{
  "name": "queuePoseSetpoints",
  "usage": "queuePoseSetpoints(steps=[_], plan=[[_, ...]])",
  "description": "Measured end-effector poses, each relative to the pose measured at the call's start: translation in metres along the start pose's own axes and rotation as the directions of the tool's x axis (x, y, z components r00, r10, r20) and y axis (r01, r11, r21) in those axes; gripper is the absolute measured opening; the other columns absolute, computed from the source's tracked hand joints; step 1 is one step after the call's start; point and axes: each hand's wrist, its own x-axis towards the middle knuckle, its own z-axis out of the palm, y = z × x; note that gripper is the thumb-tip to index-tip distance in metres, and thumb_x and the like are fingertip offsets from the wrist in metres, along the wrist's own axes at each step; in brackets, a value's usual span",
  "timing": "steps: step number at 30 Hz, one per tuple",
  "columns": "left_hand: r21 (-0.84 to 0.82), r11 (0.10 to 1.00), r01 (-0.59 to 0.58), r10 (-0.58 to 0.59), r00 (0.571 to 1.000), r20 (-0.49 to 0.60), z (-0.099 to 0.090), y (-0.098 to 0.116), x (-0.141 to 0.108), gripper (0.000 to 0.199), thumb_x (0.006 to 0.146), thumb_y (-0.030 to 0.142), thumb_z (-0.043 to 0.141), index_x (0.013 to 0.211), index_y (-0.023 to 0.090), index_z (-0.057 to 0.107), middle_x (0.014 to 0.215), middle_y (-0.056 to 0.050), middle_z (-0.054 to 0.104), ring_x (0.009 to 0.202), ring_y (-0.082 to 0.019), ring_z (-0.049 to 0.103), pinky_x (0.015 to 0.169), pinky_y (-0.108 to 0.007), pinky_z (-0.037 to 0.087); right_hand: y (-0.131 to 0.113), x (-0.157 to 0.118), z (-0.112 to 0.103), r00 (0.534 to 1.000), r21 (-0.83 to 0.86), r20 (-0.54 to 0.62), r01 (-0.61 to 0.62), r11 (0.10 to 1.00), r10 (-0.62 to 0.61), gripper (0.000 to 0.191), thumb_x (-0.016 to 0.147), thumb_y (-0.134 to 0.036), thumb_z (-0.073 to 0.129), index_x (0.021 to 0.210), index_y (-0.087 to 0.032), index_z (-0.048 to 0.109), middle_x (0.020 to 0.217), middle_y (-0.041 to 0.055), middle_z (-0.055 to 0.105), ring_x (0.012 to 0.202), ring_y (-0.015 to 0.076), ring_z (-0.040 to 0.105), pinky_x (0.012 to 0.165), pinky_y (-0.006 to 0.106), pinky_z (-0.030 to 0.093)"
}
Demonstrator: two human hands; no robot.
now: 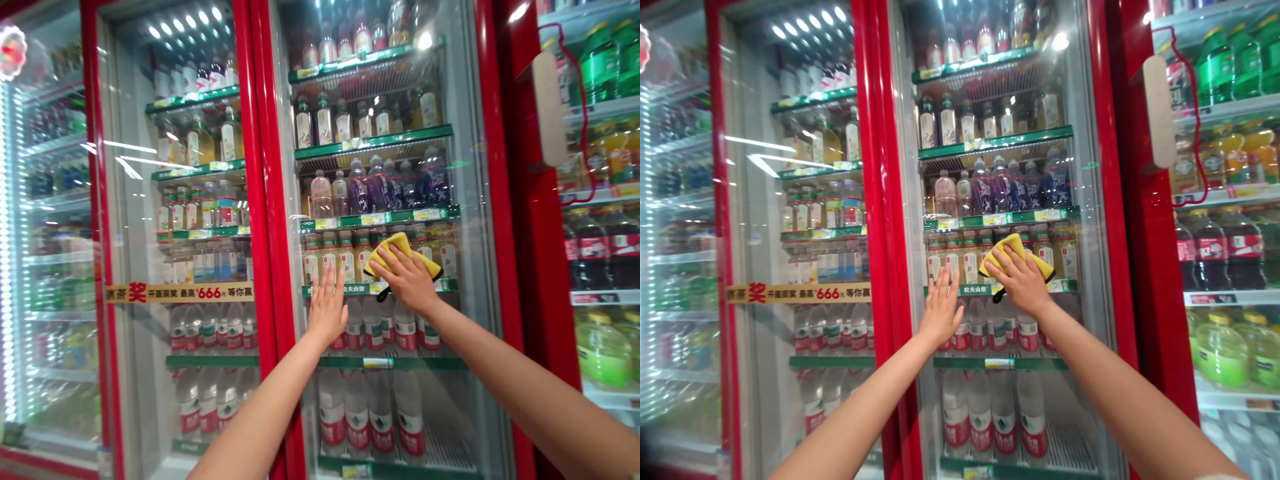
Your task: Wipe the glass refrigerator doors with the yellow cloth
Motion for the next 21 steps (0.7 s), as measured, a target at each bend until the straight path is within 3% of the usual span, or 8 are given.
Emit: queuePoseSetpoints(steps=[2, 4, 7, 11, 14, 18, 21], plan=[[-0.008, 1.000, -0.022, 0.022, 1.000, 0.001, 0.001, 0.008, 0.005, 0.100, 0.090, 0.020, 0.060, 0.163, 0.017, -0.007, 0.172, -0.017, 0.004, 0.159, -0.029, -0.001, 0.128, -0.055, 0.015, -0.011, -0.010, 0.004, 1.000, 0.001, -0.001, -0.014, 1.000, 0.014, 0.052, 0.099, -0.020, 0.052, 0.148, -0.037, 0.051, 0.162, 0.0019, 0.042, 0.151, 0.0275, 0.035, 0.118, 0.050, 0.023], [-0.006, 0.999, -0.049, 0.049, 0.999, 0.005, 0.002, 0.015, 0.008, 0.098, 0.091, 0.023, 0.060, 0.164, 0.017, -0.005, 0.172, -0.016, 0.004, 0.159, -0.029, 0.000, 0.128, -0.055, 0.014, -0.010, -0.026, 0.005, 0.995, 0.024, 0.025, 0.096, 0.995, -0.097, 0.051, 0.100, -0.023, 0.052, 0.148, -0.039, 0.050, 0.162, -0.0009, 0.043, 0.150, 0.0252, 0.037, 0.119, 0.048, 0.022], [0.013, 0.996, -0.093, 0.092, 0.995, 0.022, 0.003, 0.022, 0.011, 0.096, 0.091, 0.029, 0.062, 0.164, 0.017, 0.000, 0.172, -0.015, 0.005, 0.159, -0.029, 0.000, 0.128, -0.055, 0.014, 0.020, -0.045, -0.006, 0.972, 0.040, 0.033, 0.230, 0.972, -0.231, 0.048, 0.101, -0.024, 0.052, 0.146, -0.041, 0.052, 0.159, -0.0047, 0.048, 0.146, 0.0210, 0.042, 0.124, 0.044, 0.018], [0.014, 0.993, -0.114, 0.113, 0.993, 0.018, 0.004, 0.030, 0.023, 0.095, 0.091, 0.032, 0.064, 0.164, 0.016, 0.006, 0.172, -0.014, 0.005, 0.159, -0.030, 0.000, 0.129, -0.054, 0.015, 0.061, -0.042, -0.019, 1.000, -0.036, -0.026, 0.000, 0.999, -0.001, 0.049, 0.100, -0.018, 0.051, 0.145, -0.035, 0.054, 0.159, 0.0012, 0.048, 0.150, 0.0258, 0.037, 0.127, 0.052, 0.010], [-0.007, 0.993, -0.119, 0.119, 0.993, -0.001, 0.008, 0.044, 0.033, 0.093, 0.091, 0.032, 0.064, 0.164, 0.015, 0.009, 0.172, -0.015, 0.006, 0.159, -0.031, 0.000, 0.129, -0.053, 0.016, 0.057, -0.044, -0.014, 0.991, -0.042, -0.048, -0.125, 0.991, 0.123, 0.052, 0.099, -0.017, 0.050, 0.149, -0.030, 0.052, 0.161, 0.0061, 0.044, 0.153, 0.0283, 0.031, 0.126, 0.055, 0.017], [-0.020, 0.986, -0.167, 0.167, 0.986, 0.006, 0.015, 0.066, 0.039, 0.092, 0.091, 0.034, 0.065, 0.164, 0.014, 0.012, 0.172, -0.014, 0.007, 0.159, -0.030, 0.002, 0.129, -0.051, 0.015, 0.052, -0.075, -0.009, 0.998, -0.010, 0.065, 0.010, 1.000, -0.009, 0.057, 0.099, -0.016, 0.051, 0.152, -0.035, 0.045, 0.163, 0.0026, 0.040, 0.153, 0.0245, 0.032, 0.124, 0.050, 0.024], [-0.029, 0.976, -0.215, 0.216, 0.976, 0.024, 0.020, 0.078, 0.042, 0.091, 0.090, 0.036, 0.065, 0.164, 0.016, 0.014, 0.172, -0.012, 0.008, 0.159, -0.030, 0.003, 0.129, -0.052, 0.015, 0.078, -0.092, -0.020, 0.994, -0.007, 0.106, 0.029, 1.000, -0.028, 0.058, 0.099, -0.015, 0.050, 0.152, -0.039, 0.045, 0.162, -0.0005, 0.042, 0.152, 0.0229, 0.034, 0.123, 0.049, 0.028]])
